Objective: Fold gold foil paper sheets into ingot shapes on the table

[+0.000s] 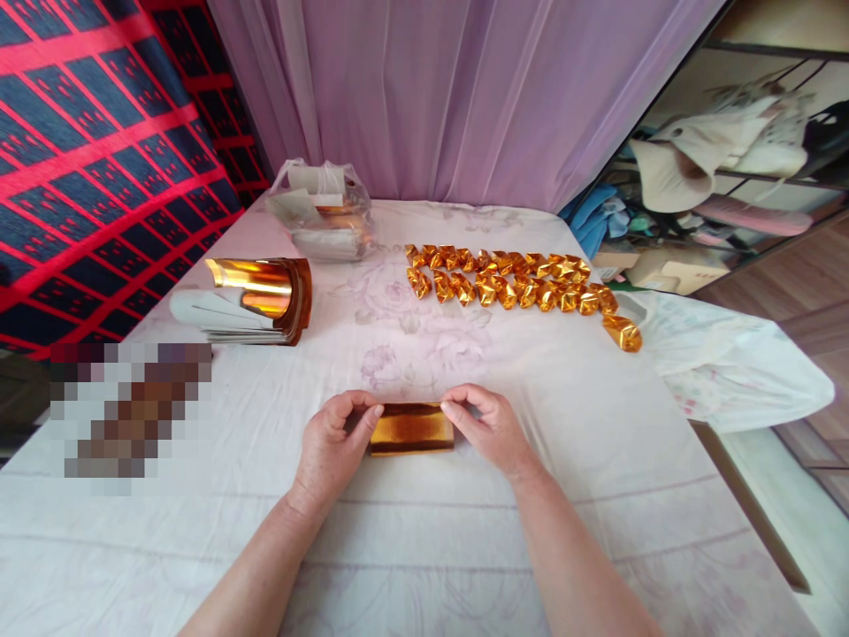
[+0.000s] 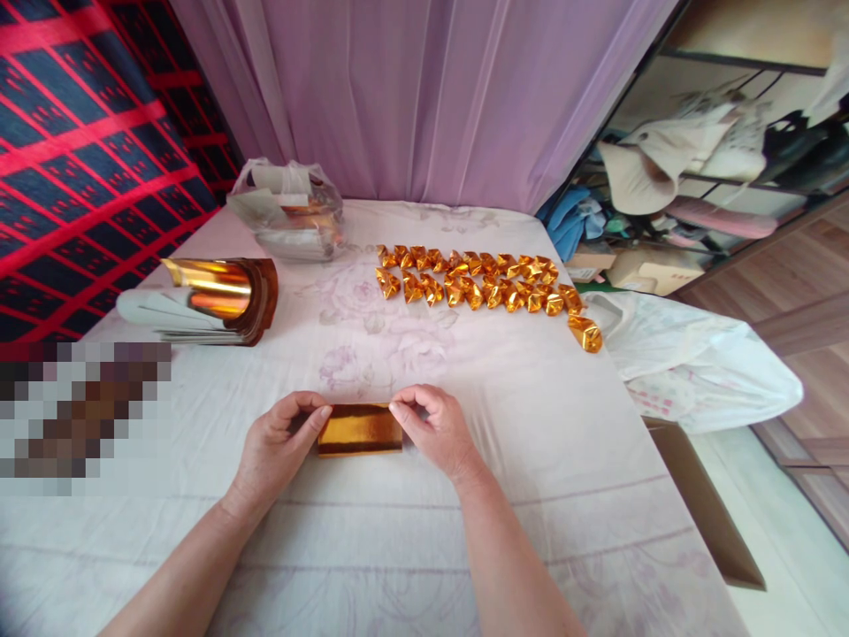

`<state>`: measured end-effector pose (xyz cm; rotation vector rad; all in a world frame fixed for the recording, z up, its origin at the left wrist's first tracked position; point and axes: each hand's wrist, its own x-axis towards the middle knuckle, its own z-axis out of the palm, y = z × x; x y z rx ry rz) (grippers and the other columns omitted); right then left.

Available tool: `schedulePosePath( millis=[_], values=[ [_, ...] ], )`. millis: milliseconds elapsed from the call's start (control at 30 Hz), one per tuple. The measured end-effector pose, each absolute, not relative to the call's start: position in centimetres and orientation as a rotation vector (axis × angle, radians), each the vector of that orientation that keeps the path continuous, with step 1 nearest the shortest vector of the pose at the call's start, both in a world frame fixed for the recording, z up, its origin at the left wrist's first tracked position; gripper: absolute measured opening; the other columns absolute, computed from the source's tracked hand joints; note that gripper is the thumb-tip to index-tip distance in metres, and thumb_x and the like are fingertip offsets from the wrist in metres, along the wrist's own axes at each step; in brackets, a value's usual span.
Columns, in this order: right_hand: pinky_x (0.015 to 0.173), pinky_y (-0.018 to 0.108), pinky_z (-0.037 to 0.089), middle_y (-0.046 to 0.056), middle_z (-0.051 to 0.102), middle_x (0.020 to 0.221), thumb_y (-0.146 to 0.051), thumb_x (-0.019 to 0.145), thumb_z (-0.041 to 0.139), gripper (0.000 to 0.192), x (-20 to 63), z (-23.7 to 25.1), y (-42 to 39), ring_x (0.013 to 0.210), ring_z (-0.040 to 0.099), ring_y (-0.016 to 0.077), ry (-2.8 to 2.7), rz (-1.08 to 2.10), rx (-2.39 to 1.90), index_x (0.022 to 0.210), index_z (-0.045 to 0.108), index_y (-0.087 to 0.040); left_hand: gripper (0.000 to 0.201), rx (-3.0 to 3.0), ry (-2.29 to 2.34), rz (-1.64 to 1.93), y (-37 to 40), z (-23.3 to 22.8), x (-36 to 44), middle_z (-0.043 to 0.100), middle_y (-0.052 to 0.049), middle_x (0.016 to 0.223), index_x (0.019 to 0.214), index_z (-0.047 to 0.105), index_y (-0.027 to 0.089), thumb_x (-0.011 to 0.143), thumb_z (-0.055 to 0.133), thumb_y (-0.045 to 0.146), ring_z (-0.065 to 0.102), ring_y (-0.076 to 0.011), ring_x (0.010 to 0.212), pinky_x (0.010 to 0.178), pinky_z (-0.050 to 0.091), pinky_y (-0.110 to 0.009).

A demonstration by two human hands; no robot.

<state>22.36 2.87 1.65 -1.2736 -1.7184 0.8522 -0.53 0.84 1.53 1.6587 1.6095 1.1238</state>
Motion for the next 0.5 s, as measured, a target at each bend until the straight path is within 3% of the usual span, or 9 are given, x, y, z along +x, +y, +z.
schedulePosePath(
  millis=[500],
  values=[
    [0.067,0.027,0.052,0.001,0.072,0.072,-0.033,0.085,0.058,0.017,22.29,1.77,2.82,0.068,0.065,0.017,-1.723,0.842,-1.326,0.074,0.067,-0.023,0.017,1.658,1.631,1.093,0.78,1.27,-0.59,0.065,0.001,0.07,0.082,0.065,0.021,0.085,0.059,0.037,0.061,-0.0137,0.066,0.064,0.051,-0.024]
  ],
)
